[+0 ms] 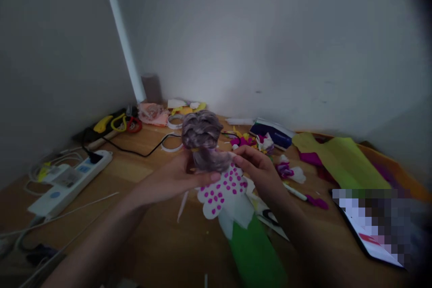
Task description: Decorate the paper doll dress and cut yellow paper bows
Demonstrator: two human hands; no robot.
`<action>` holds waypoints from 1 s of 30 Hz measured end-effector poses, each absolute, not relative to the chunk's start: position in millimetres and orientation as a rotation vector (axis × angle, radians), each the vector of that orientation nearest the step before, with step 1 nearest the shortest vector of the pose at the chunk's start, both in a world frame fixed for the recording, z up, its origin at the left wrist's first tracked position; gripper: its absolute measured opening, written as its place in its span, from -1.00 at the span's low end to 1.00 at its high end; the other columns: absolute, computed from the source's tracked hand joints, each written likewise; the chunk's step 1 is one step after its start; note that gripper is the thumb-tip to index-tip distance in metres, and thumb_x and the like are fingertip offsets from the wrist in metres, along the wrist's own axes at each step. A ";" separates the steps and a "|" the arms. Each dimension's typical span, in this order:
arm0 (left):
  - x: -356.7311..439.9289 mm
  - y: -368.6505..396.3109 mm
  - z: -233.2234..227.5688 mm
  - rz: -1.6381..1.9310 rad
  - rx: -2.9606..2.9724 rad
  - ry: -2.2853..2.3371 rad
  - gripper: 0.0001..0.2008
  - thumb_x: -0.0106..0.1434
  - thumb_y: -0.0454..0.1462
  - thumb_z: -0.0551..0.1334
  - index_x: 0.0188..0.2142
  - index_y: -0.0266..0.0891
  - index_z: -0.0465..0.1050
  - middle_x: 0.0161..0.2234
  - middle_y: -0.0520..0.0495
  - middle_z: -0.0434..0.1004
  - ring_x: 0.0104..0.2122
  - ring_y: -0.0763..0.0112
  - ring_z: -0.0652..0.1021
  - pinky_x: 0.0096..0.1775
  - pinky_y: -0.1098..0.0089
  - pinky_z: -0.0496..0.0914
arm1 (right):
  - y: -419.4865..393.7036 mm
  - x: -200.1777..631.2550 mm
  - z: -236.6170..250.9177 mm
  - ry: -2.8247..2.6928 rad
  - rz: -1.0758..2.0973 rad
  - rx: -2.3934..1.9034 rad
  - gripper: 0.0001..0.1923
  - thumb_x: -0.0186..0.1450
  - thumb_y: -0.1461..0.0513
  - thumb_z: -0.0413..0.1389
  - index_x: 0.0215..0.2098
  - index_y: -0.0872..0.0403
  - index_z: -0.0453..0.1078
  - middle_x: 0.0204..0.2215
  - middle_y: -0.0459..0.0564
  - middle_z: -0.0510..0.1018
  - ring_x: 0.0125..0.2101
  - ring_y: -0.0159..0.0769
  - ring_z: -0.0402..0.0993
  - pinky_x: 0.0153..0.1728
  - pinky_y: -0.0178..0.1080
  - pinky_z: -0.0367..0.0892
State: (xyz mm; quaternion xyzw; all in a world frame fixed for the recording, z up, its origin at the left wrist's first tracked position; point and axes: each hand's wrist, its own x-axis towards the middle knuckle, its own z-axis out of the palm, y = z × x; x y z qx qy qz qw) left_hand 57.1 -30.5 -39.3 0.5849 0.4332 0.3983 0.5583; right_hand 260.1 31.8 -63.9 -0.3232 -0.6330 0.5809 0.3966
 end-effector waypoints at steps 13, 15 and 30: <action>95.1 -32.1 7.2 0.968 1.580 1.228 -0.76 0.09 -0.27 0.36 -0.22 -0.18 0.47 -0.32 0.08 0.62 -0.31 0.37 0.61 -0.39 0.55 0.47 | 3.8 276.3 -38.5 -1.481 1.154 -0.691 -0.89 0.28 0.18 0.14 -0.40 -0.01 0.37 -0.52 -0.21 0.38 -0.53 -0.49 0.26 -0.53 -0.47 0.23; 95.3 -33.5 6.7 0.989 1.618 1.261 -0.81 0.10 -0.26 0.36 -0.25 -0.18 0.49 -0.35 0.08 0.62 -0.34 0.38 0.60 -0.41 0.55 0.46 | 3.5 277.7 -36.6 -1.510 1.137 -0.680 -0.91 0.29 0.18 0.13 -0.38 -0.02 0.38 -0.50 -0.20 0.40 -0.51 -0.48 0.29 -0.51 -0.47 0.25; 86.4 -23.7 2.2 1.044 1.699 1.084 -0.73 0.19 -0.21 0.25 -0.10 -0.19 0.49 -0.10 0.00 0.59 -0.11 0.33 0.56 -0.10 0.40 0.46 | 5.4 290.5 -34.3 -1.696 1.159 -0.787 -0.92 0.27 0.19 0.16 -0.32 -0.01 0.33 -0.42 -0.18 0.37 -0.41 -0.40 0.27 -0.40 -0.33 0.21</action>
